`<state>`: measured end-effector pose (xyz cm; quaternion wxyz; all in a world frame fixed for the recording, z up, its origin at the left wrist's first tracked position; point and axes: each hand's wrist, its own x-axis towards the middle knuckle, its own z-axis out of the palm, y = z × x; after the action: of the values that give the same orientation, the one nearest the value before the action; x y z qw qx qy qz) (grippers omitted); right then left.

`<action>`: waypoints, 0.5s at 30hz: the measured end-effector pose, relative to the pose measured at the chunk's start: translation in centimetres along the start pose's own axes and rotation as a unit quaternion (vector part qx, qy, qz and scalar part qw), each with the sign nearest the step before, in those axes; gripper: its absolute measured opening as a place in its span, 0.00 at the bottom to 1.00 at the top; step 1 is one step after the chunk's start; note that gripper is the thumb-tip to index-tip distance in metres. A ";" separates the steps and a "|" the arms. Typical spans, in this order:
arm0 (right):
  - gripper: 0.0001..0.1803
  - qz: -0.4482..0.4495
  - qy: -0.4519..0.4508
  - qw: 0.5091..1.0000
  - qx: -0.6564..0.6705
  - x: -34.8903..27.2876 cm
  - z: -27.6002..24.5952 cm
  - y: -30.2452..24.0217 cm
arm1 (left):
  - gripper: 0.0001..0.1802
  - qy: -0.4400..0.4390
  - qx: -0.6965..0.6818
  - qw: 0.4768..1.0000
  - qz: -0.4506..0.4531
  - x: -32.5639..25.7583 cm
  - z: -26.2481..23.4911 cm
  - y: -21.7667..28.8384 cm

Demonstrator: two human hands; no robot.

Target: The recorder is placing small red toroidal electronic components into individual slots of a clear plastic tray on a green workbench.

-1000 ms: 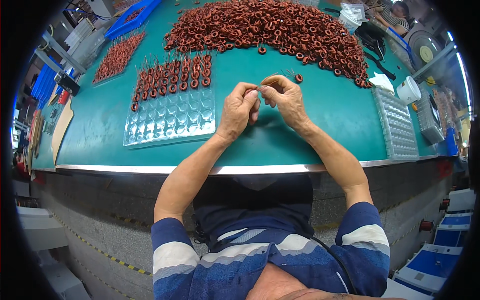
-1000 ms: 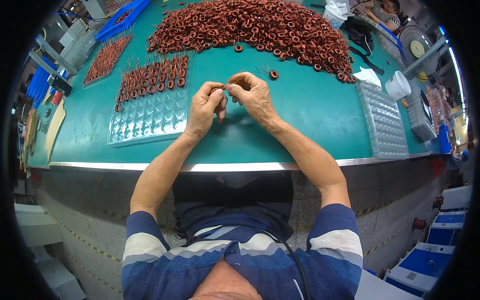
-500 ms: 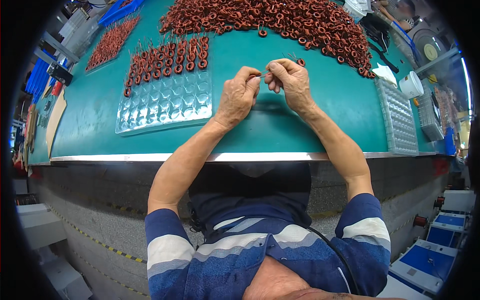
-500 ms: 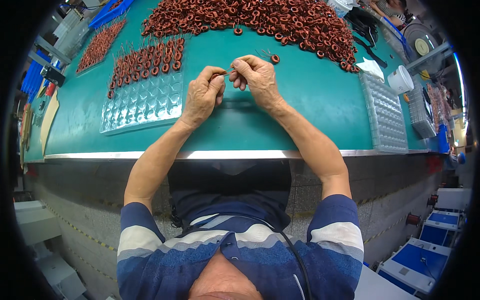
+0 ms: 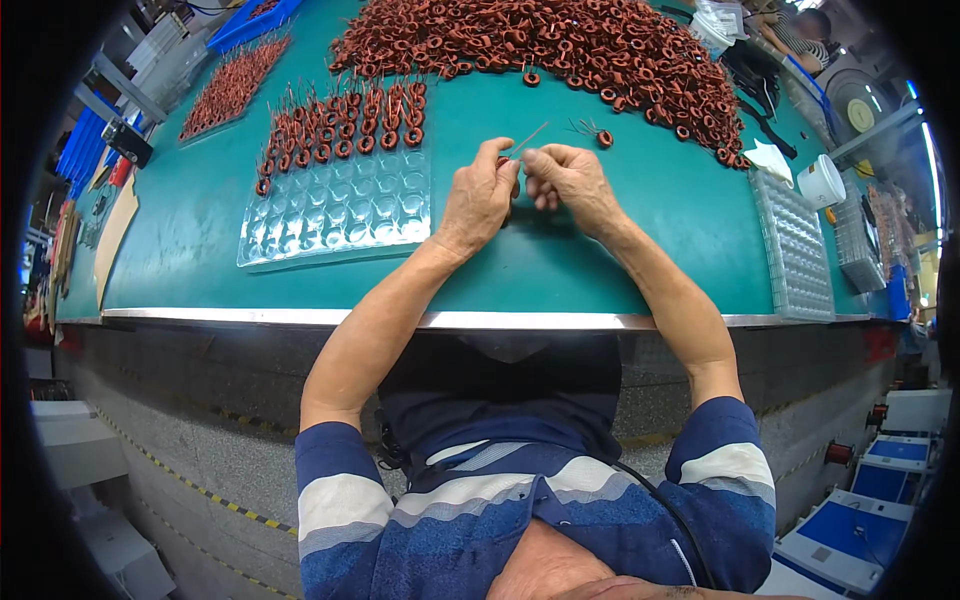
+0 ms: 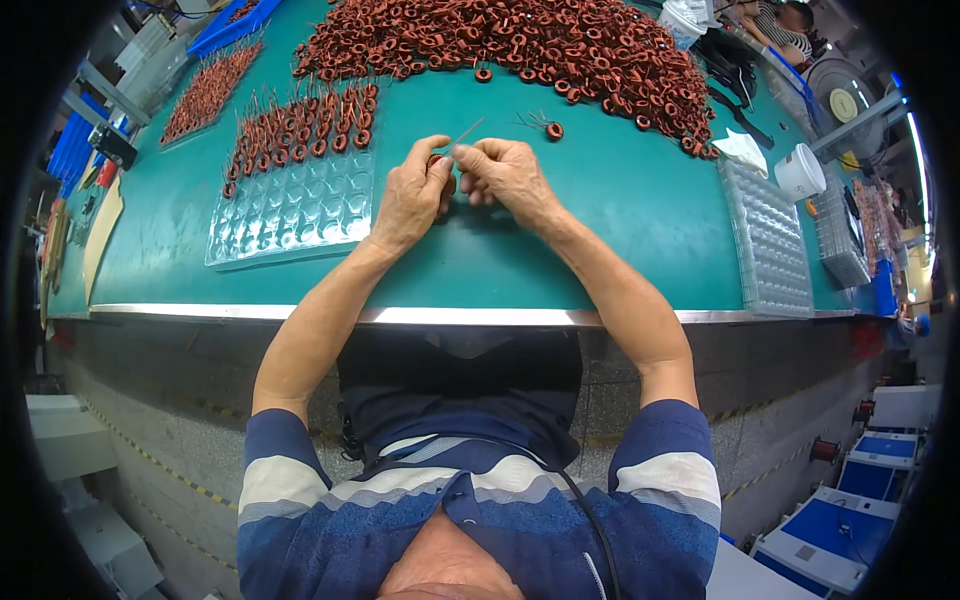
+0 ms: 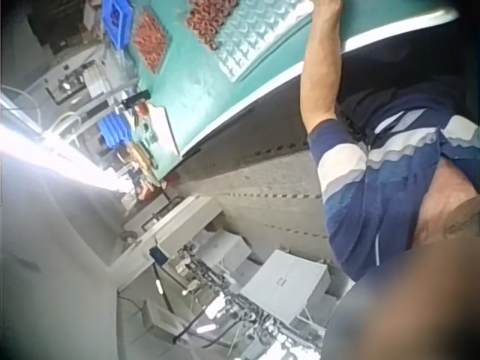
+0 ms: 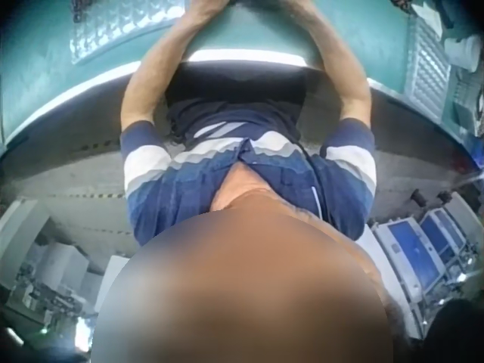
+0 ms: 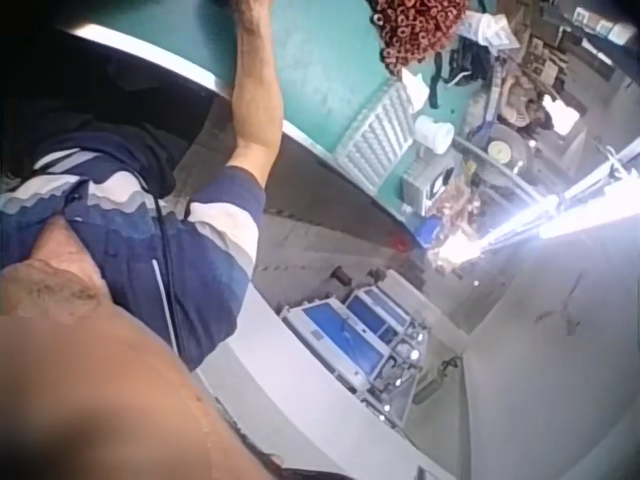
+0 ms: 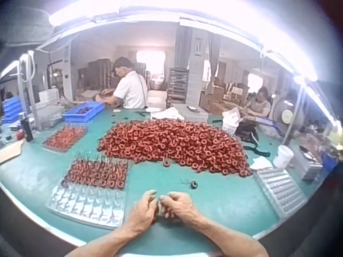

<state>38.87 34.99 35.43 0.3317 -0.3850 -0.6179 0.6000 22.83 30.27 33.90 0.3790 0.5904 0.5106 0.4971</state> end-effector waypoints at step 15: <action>0.12 0.115 -0.126 0.978 0.119 0.8 -3.9 -0.1 | 0.15 -0.157 0.047 0.985 0.049 0.1 -1.0 0.8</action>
<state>41.88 37.54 35.75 0.2237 -0.3328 -0.5303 0.7470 22.06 30.13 34.88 0.4014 0.7022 0.4384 0.3919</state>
